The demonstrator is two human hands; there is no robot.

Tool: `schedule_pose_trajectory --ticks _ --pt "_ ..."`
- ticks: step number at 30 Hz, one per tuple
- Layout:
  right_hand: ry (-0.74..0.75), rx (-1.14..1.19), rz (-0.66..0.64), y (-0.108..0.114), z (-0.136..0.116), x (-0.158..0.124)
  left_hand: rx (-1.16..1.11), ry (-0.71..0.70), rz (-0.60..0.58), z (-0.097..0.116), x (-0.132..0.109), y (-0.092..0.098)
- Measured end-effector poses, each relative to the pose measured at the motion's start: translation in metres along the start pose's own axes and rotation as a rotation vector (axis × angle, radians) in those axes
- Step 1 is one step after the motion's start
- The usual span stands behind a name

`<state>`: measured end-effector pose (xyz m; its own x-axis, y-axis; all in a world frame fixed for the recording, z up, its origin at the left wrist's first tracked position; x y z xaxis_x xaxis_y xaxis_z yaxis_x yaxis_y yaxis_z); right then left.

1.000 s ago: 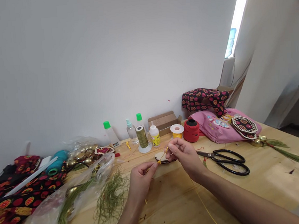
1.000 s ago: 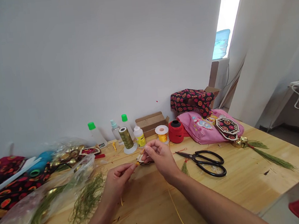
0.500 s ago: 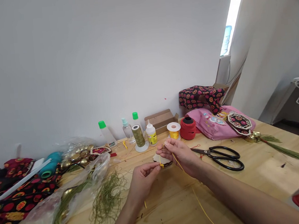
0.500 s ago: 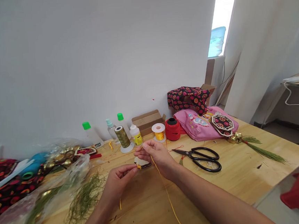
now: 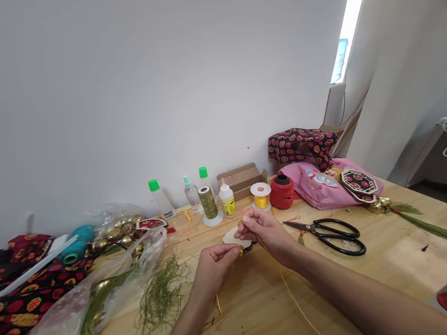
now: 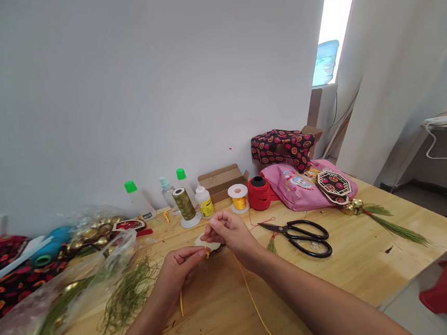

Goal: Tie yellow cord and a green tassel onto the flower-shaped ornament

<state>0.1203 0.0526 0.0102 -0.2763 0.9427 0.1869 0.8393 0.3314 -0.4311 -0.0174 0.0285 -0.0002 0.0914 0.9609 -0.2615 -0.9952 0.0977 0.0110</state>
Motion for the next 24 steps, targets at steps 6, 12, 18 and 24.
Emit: schedule_pose_trajectory --ticks 6,12,18,24 --pt "0.089 -0.011 0.073 -0.0017 -0.0028 -0.0002 0.039 -0.011 0.025 -0.0008 0.0012 0.0008" --pt "0.192 -0.309 -0.038 0.0001 -0.0088 -0.0005 -0.133 -0.012 -0.064 -0.0002 -0.0003 0.0021" --pt "0.475 -0.982 -0.236 0.0036 -0.0068 0.0000 -0.375 -0.012 -0.150 0.0016 -0.0008 0.0072" --pt "0.612 -1.308 -0.320 0.0070 -0.0069 0.0011 -0.419 -0.020 -0.140 -0.0001 0.0009 0.0089"
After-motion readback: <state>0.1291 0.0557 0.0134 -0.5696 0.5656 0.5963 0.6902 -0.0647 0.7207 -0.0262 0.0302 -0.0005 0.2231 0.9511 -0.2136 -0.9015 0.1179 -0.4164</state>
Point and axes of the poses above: each hand's wrist, its own x-axis towards the middle knuckle, its own y-axis out of the back of the hand, z = x × y, the point moved 1 cm from there along x, towards the middle knuckle, and after that the axes turned 4 degrees about y, right-handed, at the moved point
